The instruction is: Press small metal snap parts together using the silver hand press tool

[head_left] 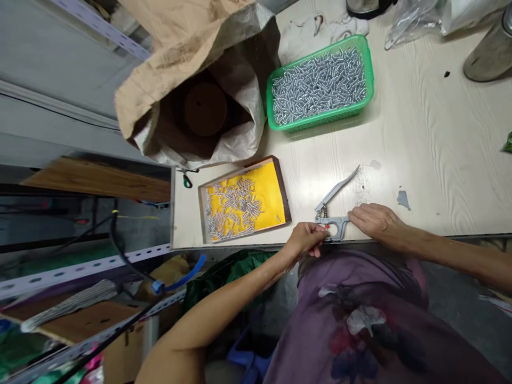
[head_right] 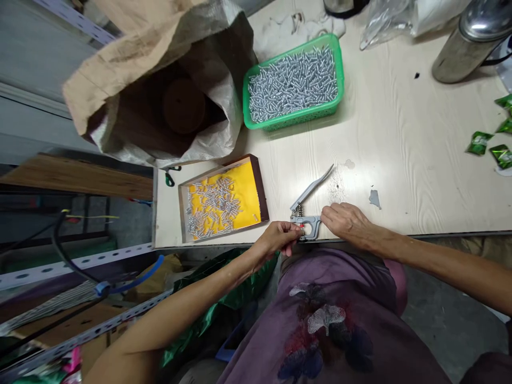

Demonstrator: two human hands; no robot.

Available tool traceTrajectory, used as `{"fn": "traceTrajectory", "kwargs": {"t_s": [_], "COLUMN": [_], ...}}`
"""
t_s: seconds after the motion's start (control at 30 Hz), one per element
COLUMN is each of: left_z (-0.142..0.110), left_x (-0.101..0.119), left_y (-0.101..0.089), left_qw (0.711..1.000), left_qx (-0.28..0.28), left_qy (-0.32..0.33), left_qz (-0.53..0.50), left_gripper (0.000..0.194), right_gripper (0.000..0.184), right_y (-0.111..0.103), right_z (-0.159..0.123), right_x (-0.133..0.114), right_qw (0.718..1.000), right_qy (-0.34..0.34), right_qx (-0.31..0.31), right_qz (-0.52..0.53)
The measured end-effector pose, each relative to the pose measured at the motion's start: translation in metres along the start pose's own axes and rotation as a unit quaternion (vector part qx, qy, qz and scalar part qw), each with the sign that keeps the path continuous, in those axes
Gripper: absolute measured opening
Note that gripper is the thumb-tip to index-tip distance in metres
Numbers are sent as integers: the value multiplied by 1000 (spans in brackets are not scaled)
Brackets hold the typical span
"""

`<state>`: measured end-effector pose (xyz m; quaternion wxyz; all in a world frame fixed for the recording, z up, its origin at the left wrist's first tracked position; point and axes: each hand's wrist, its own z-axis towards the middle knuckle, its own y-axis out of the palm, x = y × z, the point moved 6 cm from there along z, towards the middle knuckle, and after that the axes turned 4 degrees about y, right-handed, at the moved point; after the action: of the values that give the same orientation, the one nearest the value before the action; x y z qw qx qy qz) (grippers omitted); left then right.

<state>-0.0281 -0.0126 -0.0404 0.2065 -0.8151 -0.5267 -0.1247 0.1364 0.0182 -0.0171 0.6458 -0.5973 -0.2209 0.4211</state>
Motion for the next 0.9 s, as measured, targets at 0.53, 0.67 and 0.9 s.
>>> {"fn": "traceTrajectory", "kwargs": {"t_s": [0.53,0.67,0.9], "left_z": [0,2,-10], "left_x": [1,1,5], "left_y": [-1,-1,-10], "left_qw": [1000,1000,957], "left_qx": [0,-7,99], "left_qy": [2,3,189], "left_qz": [-2,0,195], "left_gripper": [19,21,19], "right_gripper": [90,77,42], "right_y": [0,-5,-7], "right_z": [21,25,20], "right_x": [58,55,46], "right_qw": [995,995,994], "right_qy": [36,27,34], "right_qx": [-73,-89,-104], "right_qz": [53,32,7]}}
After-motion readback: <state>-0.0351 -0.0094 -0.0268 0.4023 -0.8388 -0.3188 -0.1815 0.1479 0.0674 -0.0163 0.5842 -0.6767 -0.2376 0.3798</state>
